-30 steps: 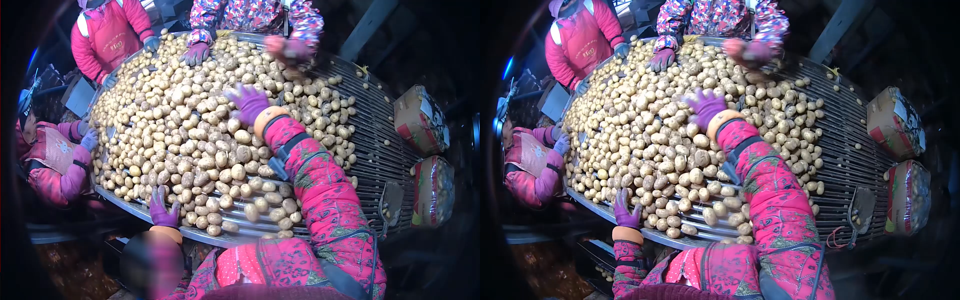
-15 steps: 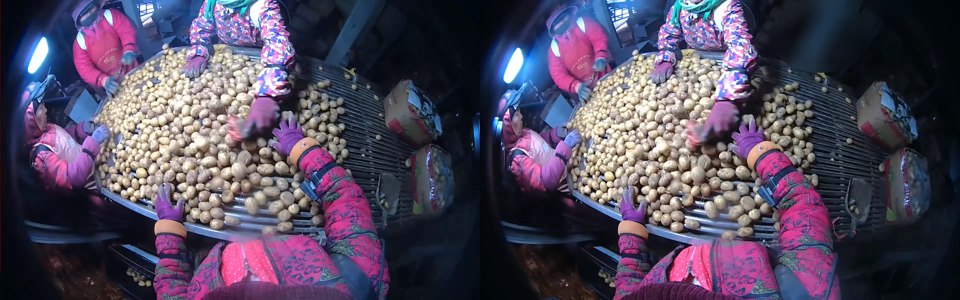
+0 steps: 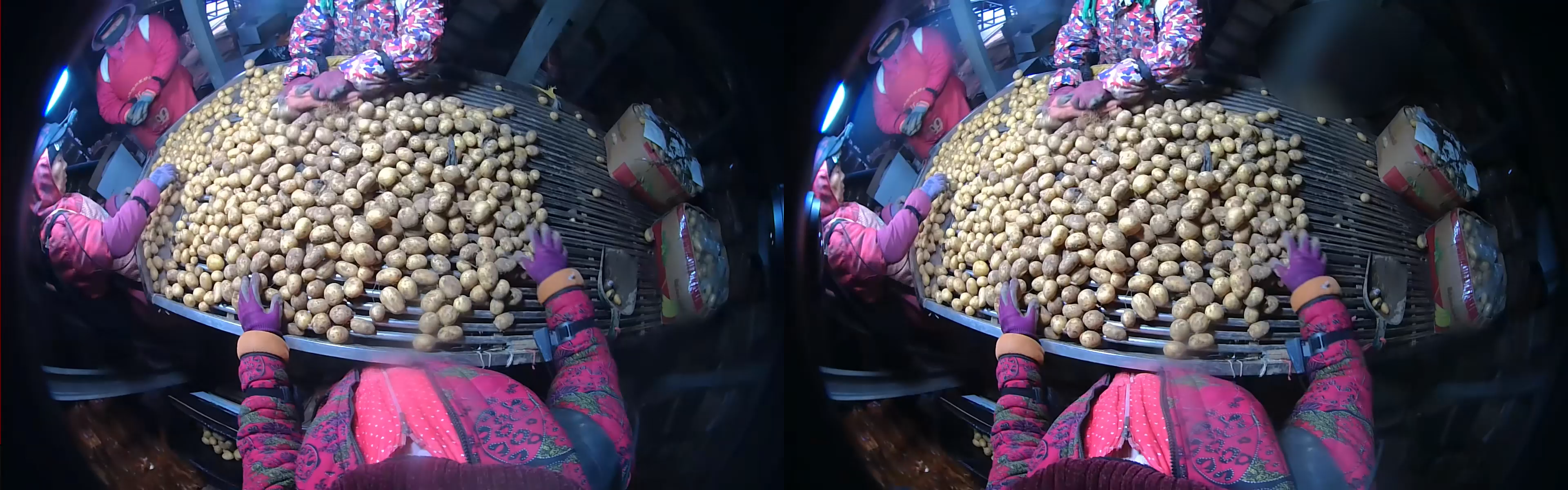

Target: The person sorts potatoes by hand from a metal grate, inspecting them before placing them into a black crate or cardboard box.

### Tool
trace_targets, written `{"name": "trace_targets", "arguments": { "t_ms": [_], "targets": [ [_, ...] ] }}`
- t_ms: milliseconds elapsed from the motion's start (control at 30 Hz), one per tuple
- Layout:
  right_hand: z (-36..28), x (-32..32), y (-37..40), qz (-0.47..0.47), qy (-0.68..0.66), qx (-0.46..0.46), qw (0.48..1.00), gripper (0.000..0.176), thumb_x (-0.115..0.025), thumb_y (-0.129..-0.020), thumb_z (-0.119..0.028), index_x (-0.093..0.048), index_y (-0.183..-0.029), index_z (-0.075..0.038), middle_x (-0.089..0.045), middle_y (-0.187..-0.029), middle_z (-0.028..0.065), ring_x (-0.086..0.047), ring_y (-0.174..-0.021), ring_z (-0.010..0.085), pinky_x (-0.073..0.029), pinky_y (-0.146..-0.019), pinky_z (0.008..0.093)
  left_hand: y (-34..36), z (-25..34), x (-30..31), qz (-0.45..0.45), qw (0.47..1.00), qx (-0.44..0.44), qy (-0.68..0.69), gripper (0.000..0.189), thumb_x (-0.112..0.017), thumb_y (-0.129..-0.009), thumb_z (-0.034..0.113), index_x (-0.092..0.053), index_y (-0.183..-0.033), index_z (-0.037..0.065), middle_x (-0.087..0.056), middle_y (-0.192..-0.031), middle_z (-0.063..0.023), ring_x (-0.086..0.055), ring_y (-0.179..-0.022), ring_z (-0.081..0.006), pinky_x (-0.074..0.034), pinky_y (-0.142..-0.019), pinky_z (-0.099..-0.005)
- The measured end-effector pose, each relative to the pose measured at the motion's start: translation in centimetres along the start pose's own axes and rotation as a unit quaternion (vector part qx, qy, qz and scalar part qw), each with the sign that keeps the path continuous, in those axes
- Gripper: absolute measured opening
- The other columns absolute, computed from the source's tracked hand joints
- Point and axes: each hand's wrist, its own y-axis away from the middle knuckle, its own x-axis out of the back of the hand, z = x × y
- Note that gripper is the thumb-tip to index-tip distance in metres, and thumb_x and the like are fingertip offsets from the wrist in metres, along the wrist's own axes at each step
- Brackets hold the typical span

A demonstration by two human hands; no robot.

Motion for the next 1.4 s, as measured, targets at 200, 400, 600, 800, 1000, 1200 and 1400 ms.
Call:
{"name": "trace_targets", "arguments": {
  "t_ms": [200,400,600,800,1000,1200,1400],
  "targets": [
    [7.4,-9.7,4.8,-0.029,-0.12,-0.104,0.987,0.089,-0.068,-0.078,-0.054,-0.025,-0.15,-0.025,-0.035,-0.147,0.02,-0.035,-0.132,0.0469,-0.036,-0.105,0.0562,0.6,-0.6,-0.3,0.011,0.998,0.027,-0.058,0.076,-0.074,-0.078,0.027,-0.041,-0.145,0.014,-0.035,-0.15,-0.0197,-0.036,-0.136,-0.0397,-0.03,-0.113,-0.0479],
    [4.8,-7.5,4.9,-0.059,-0.137,-0.106,0.983,0.087,-0.069,-0.078,-0.053,-0.027,-0.15,-0.025,-0.032,-0.149,0.0169,-0.033,-0.135,0.0417,-0.034,-0.105,0.0567,0.5,-0.7,-0.2,0.004,0.997,0.029,-0.076,0.075,-0.072,-0.078,0.032,-0.042,-0.144,0.014,-0.038,-0.148,-0.0195,-0.036,-0.135,-0.0401,-0.028,-0.114,-0.048],
    [5.1,-8.0,4.8,-0.072,-0.152,-0.122,0.978,0.088,-0.069,-0.077,-0.054,-0.026,-0.15,-0.03,-0.028,-0.153,0.0119,-0.029,-0.138,0.0405,-0.033,-0.103,0.0625,0.8,-1.0,-0.6,0.016,0.997,0.032,-0.069,0.077,-0.074,-0.077,0.032,-0.041,-0.145,0.014,-0.038,-0.149,-0.0186,-0.036,-0.136,-0.0393,-0.028,-0.115,-0.0478],
    [5.3,-8.2,4.8,-0.066,-0.155,-0.121,0.978,0.089,-0.07,-0.077,-0.053,-0.026,-0.15,-0.03,-0.028,-0.153,0.0117,-0.029,-0.138,0.0396,-0.032,-0.105,0.0611,0.9,-0.8,-0.6,0.017,0.998,0.028,-0.059,0.075,-0.073,-0.079,0.033,-0.041,-0.145,0.014,-0.038,-0.149,-0.0174,-0.037,-0.135,-0.0392,-0.029,-0.114,-0.0477],
    [5.0,-7.6,4.8,-0.078,-0.155,-0.126,0.977,0.089,-0.071,-0.077,-0.052,-0.025,-0.15,-0.031,-0.028,-0.153,0.0132,-0.029,-0.138,0.0394,-0.032,-0.105,0.0599,0.7,-1.0,-0.6,0.024,0.997,0.028,-0.065,0.073,-0.073,-0.079,0.032,-0.043,-0.143,0.014,-0.04,-0.147,-0.0185,-0.038,-0.133,-0.0396,-0.031,-0.112,-0.0487],
    [4.9,-9.6,4.8,0.079,-0.312,-0.024,0.946,0.086,-0.071,-0.078,-0.052,-0.03,-0.149,-0.024,-0.035,-0.146,0.0193,-0.038,-0.129,0.0444,-0.035,-0.105,0.0545,0.5,-1.8,-1.0,0.027,0.997,0.008,-0.065,0.071,-0.071,-0.081,0.029,-0.042,-0.144,0.012,-0.04,-0.147,-0.0196,-0.038,-0.133,-0.04,-0.032,-0.111,-0.049],
    [-4.1,-4.0,6.0,0.071,-0.138,0.131,0.979,0.097,-0.067,-0.071,-0.065,-0.027,-0.15,-0.026,-0.025,-0.151,0.0171,-0.03,-0.135,0.0401,-0.031,-0.106,0.0572,0.5,-1.8,-0.7,0.01,0.999,0.006,-0.052,0.069,-0.071,-0.081,0.026,-0.043,-0.144,0.014,-0.043,-0.144,-0.0198,-0.039,-0.133,-0.038,-0.032,-0.111,-0.0486]
  ]
}}
